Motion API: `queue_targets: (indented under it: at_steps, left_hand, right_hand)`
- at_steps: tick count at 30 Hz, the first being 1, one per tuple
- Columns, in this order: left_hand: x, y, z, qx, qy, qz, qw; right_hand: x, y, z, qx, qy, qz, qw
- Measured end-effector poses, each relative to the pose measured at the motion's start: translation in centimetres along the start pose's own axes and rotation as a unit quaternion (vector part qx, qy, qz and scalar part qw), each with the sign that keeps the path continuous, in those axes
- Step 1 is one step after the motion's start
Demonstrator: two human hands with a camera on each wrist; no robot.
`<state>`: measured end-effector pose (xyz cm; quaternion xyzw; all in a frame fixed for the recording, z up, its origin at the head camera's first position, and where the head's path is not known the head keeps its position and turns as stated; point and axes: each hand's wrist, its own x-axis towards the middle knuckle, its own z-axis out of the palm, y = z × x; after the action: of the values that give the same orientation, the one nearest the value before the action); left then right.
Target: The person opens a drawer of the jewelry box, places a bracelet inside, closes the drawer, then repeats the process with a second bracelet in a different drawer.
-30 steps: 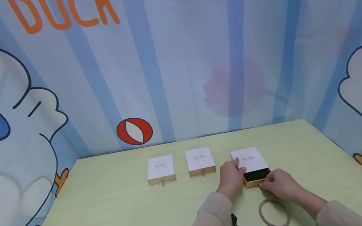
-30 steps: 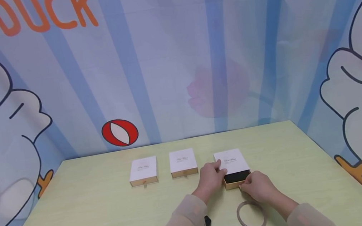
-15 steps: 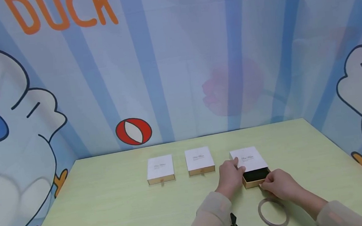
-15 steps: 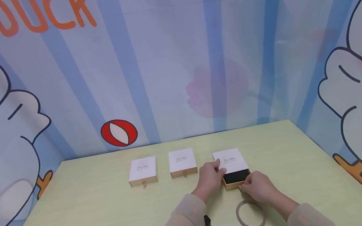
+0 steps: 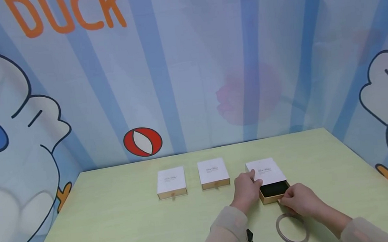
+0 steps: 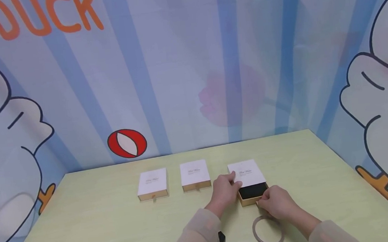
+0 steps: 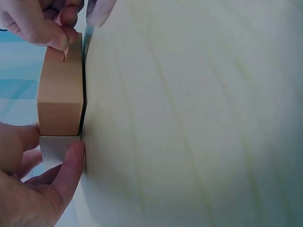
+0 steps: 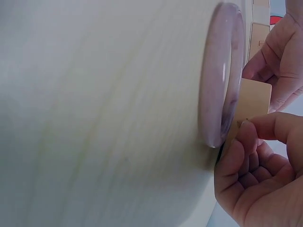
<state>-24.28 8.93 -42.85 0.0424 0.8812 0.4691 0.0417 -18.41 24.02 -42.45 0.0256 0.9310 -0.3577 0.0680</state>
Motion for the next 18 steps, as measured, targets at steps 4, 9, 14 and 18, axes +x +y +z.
queue_targets:
  at_steps: [4, 9, 14, 18]
  left_hand:
    - [-0.02, -0.04, 0.04, 0.001, 0.003, 0.0, 1.0]
    - [-0.01, 0.03, 0.01, -0.001, 0.001, -0.005, 1.0]
    - [0.01, -0.02, -0.03, 0.001, 0.0, -0.004, 1.0]
    - [-0.02, 0.02, -0.06, 0.005, -0.001, -0.003, 1.0]
  right_hand:
    - [-0.12, 0.14, 0.04, 0.002, 0.002, 0.0, 1.0]
    - [-0.17, 0.21, 0.02, 0.0, 0.003, -0.001, 1.0]
    - [-0.21, 0.21, -0.01, -0.003, 0.003, -0.003, 1.0]
    - [-0.21, 0.2, 0.02, -0.003, -0.001, 0.006, 1.0]
